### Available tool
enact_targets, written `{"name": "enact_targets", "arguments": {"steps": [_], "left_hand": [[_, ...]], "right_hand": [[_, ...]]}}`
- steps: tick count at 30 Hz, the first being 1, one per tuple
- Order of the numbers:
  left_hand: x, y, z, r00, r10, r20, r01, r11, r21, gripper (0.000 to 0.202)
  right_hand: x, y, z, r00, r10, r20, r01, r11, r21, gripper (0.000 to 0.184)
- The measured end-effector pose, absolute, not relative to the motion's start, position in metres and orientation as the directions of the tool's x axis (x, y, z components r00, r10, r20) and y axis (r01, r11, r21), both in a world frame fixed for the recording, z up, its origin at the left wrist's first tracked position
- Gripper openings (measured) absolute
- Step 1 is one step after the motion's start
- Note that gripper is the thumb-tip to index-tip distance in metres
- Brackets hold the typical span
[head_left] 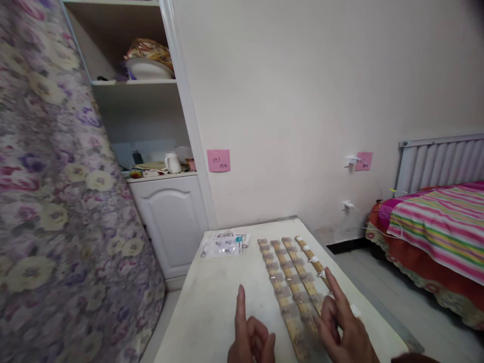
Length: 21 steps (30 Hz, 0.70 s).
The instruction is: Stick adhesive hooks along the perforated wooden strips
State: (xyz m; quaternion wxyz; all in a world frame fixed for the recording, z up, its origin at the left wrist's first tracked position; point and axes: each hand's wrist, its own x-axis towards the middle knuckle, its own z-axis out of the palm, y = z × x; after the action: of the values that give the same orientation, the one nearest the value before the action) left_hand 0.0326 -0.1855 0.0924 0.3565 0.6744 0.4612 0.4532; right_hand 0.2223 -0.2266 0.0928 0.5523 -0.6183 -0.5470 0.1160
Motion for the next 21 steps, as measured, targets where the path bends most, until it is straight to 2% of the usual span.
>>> {"name": "enact_targets", "arguments": {"steps": [6,16,21], "left_hand": [[0.047,-0.188,0.133,0.149,0.945,0.291,0.419,-0.327,0.847,0.086],[0.059,-0.186,0.134,0.201,0.954,0.225,0.496,-0.297,0.816,0.088],[0.061,-0.189,0.134,0.202,0.951,0.235,0.483,-0.306,0.821,0.086]], "right_hand": [[0.233,-0.221,0.109,0.273,0.82,0.503,0.603,0.262,-0.754,0.076],[0.234,-0.223,0.112,0.302,0.849,0.433,0.571,0.203,-0.795,0.075],[0.235,-0.224,0.111,0.29,0.843,0.452,0.595,0.211,-0.776,0.076]]}}
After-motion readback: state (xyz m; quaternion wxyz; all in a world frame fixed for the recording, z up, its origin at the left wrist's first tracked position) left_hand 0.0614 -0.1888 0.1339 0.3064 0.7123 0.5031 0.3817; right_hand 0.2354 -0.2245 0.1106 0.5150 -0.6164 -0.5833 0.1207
